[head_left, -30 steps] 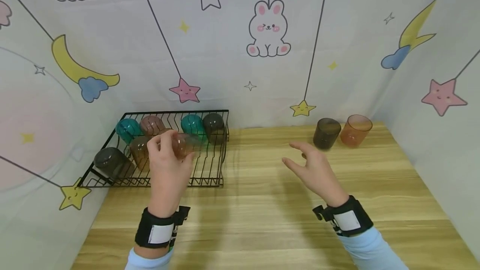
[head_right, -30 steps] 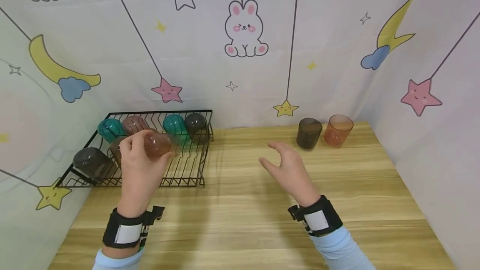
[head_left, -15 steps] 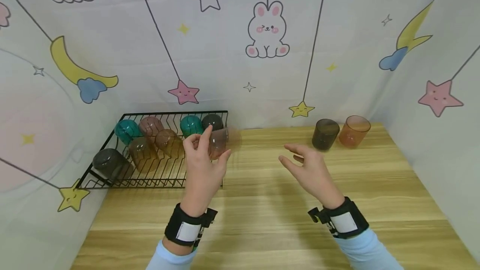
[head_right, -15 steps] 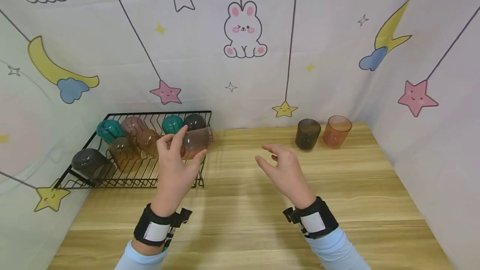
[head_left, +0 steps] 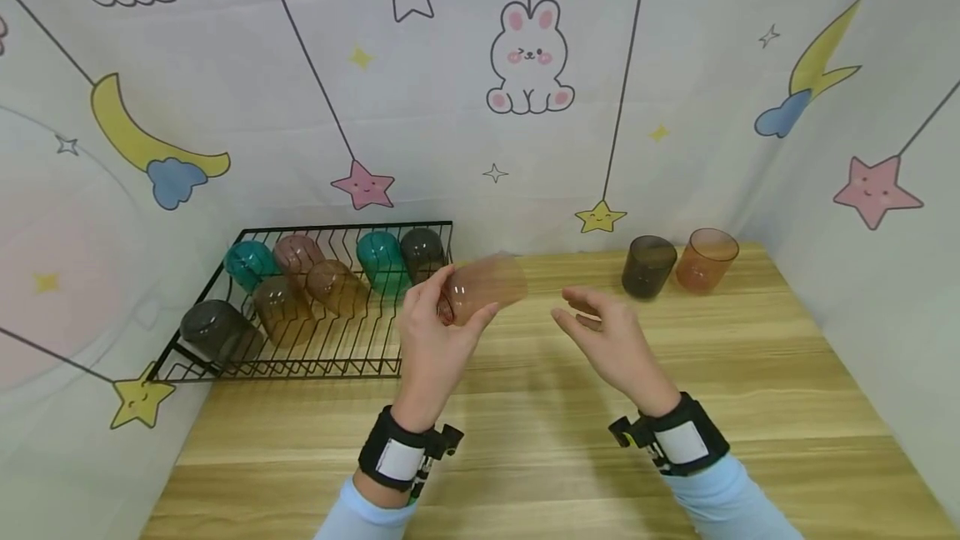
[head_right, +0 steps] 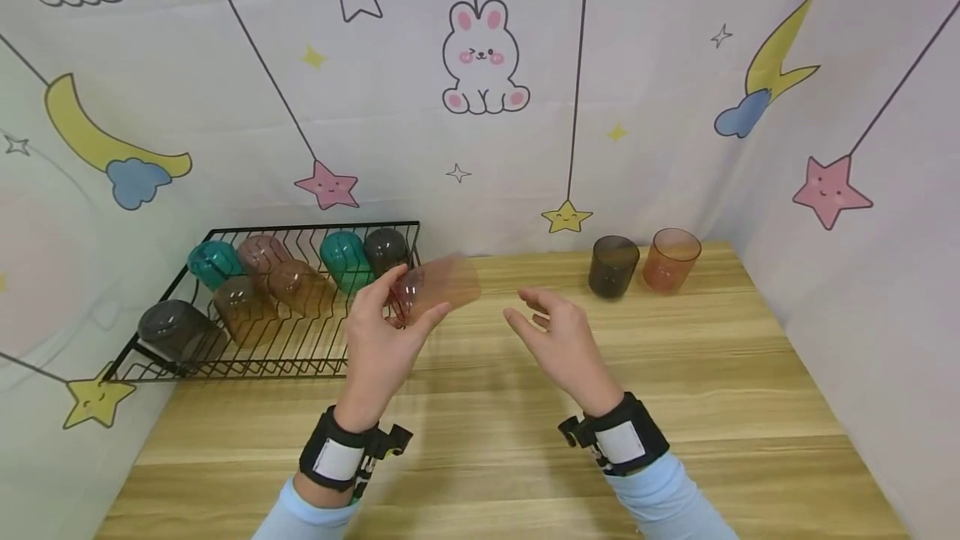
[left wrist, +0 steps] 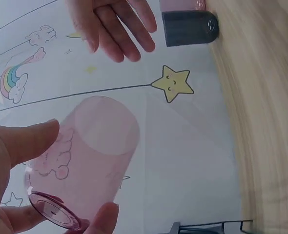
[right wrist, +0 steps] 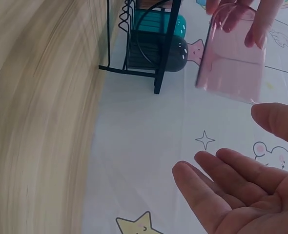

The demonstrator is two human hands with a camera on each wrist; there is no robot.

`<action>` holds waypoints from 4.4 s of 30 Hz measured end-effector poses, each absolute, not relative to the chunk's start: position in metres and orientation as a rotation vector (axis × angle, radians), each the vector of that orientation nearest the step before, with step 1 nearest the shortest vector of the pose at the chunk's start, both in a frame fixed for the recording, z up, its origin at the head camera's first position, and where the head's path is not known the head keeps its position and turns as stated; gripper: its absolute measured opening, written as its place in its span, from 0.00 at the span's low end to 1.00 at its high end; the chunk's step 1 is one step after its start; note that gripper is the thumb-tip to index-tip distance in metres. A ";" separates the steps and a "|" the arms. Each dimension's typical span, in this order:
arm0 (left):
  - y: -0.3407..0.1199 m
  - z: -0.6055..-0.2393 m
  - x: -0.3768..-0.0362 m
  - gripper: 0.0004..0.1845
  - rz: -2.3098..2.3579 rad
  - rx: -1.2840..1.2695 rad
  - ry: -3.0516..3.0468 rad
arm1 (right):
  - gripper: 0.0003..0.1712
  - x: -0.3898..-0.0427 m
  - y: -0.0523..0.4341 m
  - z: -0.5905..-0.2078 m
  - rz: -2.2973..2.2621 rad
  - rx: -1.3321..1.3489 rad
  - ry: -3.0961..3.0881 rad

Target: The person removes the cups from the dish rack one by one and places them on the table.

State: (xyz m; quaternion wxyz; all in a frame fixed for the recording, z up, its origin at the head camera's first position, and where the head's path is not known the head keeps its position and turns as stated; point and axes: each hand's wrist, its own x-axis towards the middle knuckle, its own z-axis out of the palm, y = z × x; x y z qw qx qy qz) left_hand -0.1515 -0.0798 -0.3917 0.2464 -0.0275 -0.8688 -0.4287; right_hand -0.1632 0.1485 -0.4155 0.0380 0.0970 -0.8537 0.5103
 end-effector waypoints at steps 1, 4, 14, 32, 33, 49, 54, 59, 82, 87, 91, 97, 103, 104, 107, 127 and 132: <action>-0.078 -0.392 -0.152 0.38 -1.234 -0.069 -2.351 | 0.32 -0.163 0.148 -0.415 1.583 0.299 -2.613; -0.074 -0.395 -0.153 0.37 -1.402 -0.051 -2.296 | 0.32 -0.163 0.146 -0.414 1.621 0.306 -2.601; -0.055 -0.390 -0.151 0.35 -1.609 -0.038 -2.215 | 0.31 -0.161 0.139 -0.411 1.674 0.311 -2.576; -0.046 -0.405 -0.150 0.40 -1.624 -0.067 -2.313 | 0.29 -0.163 0.136 -0.405 1.711 0.278 -2.574; -0.046 -0.408 -0.150 0.40 -1.617 -0.065 -2.322 | 0.30 -0.163 0.135 -0.403 1.717 0.275 -2.577; -0.038 -0.424 -0.149 0.36 -1.646 -0.093 -2.395 | 0.39 -0.163 0.131 -0.400 1.841 0.270 -2.467; -0.035 -0.429 -0.150 0.35 -1.700 -0.102 -2.403 | 0.40 -0.163 0.128 -0.400 1.891 0.261 -2.415; -0.033 -0.433 -0.150 0.37 -1.669 -0.111 -2.431 | 0.42 -0.162 0.124 -0.397 1.904 0.247 -2.392; -0.032 -0.442 -0.148 0.36 -1.554 -0.163 -2.485 | 0.47 -0.170 0.119 -0.406 1.777 0.227 -2.393; -0.032 -0.446 -0.150 0.36 -1.533 -0.175 -2.484 | 0.46 -0.171 0.119 -0.404 1.758 0.227 -2.403; -0.034 -0.448 -0.151 0.36 -1.516 -0.178 -2.484 | 0.44 -0.166 0.116 -0.393 1.764 0.217 -2.429; -0.036 -0.450 -0.153 0.36 -1.479 -0.194 -2.497 | 0.41 -0.158 0.114 -0.377 1.778 0.213 -2.457; -0.040 -0.449 -0.155 0.38 -1.409 -0.212 -2.520 | 0.41 -0.159 0.116 -0.376 1.804 0.190 -2.474; -0.040 -0.449 -0.155 0.39 -1.394 -0.212 -2.528 | 0.41 -0.160 0.116 -0.376 1.801 0.191 -2.478; -0.042 -0.448 -0.156 0.39 -1.350 -0.216 -2.548 | 0.42 -0.162 0.118 -0.376 1.780 0.186 -2.490; -0.050 -0.455 -0.156 0.32 -1.043 -0.257 -2.651 | 0.47 -0.215 0.156 -0.441 1.578 0.055 -2.406; -0.049 -0.457 -0.156 0.32 -0.962 -0.267 -2.699 | 0.48 -0.229 0.167 -0.459 1.514 -0.034 -2.415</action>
